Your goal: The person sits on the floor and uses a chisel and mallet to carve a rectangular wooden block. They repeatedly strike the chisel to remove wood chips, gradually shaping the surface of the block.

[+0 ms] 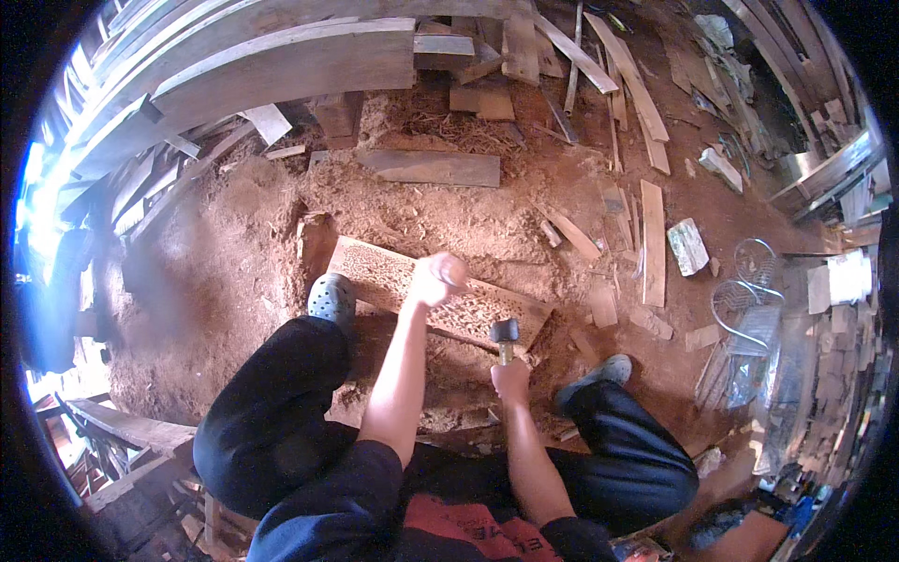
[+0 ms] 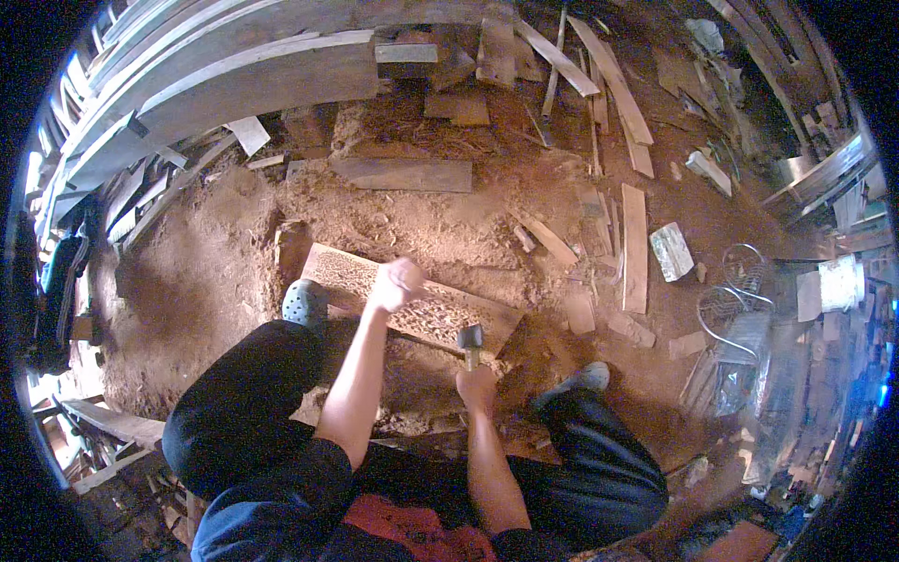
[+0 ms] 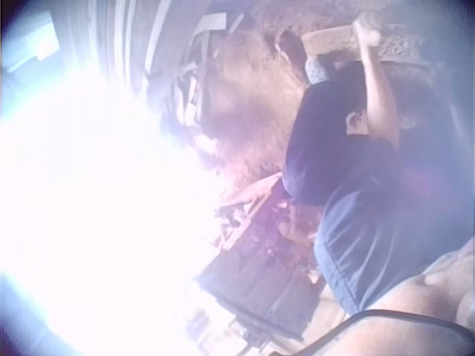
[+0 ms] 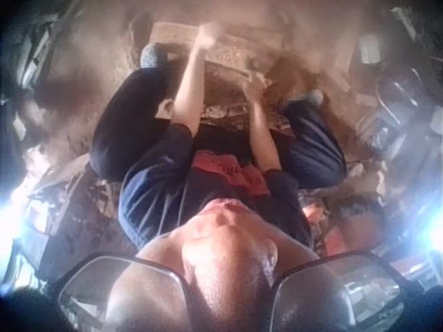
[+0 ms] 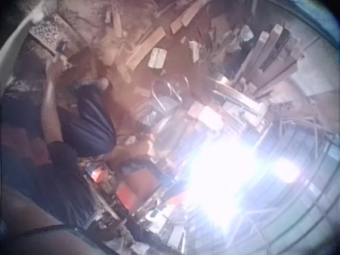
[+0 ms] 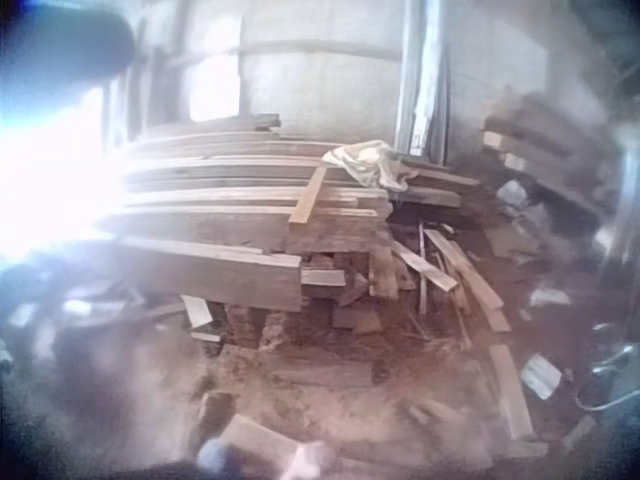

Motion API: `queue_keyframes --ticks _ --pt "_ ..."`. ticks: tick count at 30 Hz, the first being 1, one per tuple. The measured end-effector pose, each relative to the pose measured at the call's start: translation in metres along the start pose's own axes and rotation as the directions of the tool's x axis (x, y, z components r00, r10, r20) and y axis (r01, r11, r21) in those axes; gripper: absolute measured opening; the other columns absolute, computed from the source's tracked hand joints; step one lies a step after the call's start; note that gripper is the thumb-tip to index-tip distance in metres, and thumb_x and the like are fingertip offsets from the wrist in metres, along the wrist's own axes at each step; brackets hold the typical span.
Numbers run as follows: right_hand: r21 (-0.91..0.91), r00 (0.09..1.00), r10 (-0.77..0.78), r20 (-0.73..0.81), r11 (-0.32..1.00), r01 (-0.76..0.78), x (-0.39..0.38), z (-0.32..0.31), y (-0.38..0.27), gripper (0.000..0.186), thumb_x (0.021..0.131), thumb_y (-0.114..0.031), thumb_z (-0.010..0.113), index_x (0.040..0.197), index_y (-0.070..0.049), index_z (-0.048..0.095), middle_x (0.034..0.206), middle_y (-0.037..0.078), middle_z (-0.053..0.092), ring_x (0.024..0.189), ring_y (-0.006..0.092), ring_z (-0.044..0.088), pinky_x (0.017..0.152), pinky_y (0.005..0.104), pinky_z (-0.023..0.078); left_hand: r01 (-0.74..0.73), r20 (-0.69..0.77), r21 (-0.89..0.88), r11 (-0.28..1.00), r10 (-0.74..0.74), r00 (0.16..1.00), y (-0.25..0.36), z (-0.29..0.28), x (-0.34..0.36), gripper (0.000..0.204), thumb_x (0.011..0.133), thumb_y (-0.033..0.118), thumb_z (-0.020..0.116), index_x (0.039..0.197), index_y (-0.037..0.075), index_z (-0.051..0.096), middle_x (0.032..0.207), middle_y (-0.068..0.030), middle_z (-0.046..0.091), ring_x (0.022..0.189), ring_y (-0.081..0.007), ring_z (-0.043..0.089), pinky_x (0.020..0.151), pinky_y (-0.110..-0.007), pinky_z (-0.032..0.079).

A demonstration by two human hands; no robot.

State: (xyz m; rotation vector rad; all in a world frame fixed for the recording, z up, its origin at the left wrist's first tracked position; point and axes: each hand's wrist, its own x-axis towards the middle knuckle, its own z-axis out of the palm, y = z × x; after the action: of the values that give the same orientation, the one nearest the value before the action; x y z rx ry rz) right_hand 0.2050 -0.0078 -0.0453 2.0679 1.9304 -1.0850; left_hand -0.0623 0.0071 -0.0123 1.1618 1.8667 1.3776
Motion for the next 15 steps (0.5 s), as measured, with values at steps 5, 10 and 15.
queue_keyframes --ticks 5,10,15 --pt "-0.065 0.981 -0.039 -0.189 0.997 0.028 -0.009 -0.007 -0.007 0.028 0.069 -0.022 0.062 0.075 0.005 0.061 0.068 0.023 0.063 0.068 0.0371 0.064 0.058 0.0433 0.050 0.037 -0.105 -0.786 0.618 -0.193 0.976 -0.004 -0.041 0.014 0.025 0.051 -0.008 0.068 0.062 0.007 0.051 0.059 -0.0013 0.052 0.052 -0.0143 0.050 0.051 -0.027 0.044" --pt "0.148 0.996 0.062 -0.062 0.988 -0.053 0.011 0.008 0.003 0.032 0.071 -0.029 0.069 0.071 0.001 0.059 0.054 0.011 0.059 0.045 0.0239 0.059 0.039 0.0366 0.043 -0.197 -0.021 -0.074 0.977 0.196 0.980 0.008 -0.001 0.002 0.013 0.060 0.009 0.061 0.073 0.007 0.061 0.070 -0.0098 0.064 0.064 -0.0249 0.061 0.062 -0.036 0.049" --pt "0.384 0.976 0.172 0.132 0.899 -0.210 -0.006 -0.014 -0.019 0.034 0.068 -0.033 0.074 0.060 -0.006 0.055 0.049 0.004 0.054 0.035 0.0146 0.051 0.031 0.0307 0.040 -0.120 0.451 0.223 0.967 0.007 0.893 0.082 0.044 -0.032 0.042 0.062 0.035 0.072 0.094 0.010 0.061 0.082 -0.0169 0.065 0.080 -0.0352 0.063 0.072 -0.043 0.050"
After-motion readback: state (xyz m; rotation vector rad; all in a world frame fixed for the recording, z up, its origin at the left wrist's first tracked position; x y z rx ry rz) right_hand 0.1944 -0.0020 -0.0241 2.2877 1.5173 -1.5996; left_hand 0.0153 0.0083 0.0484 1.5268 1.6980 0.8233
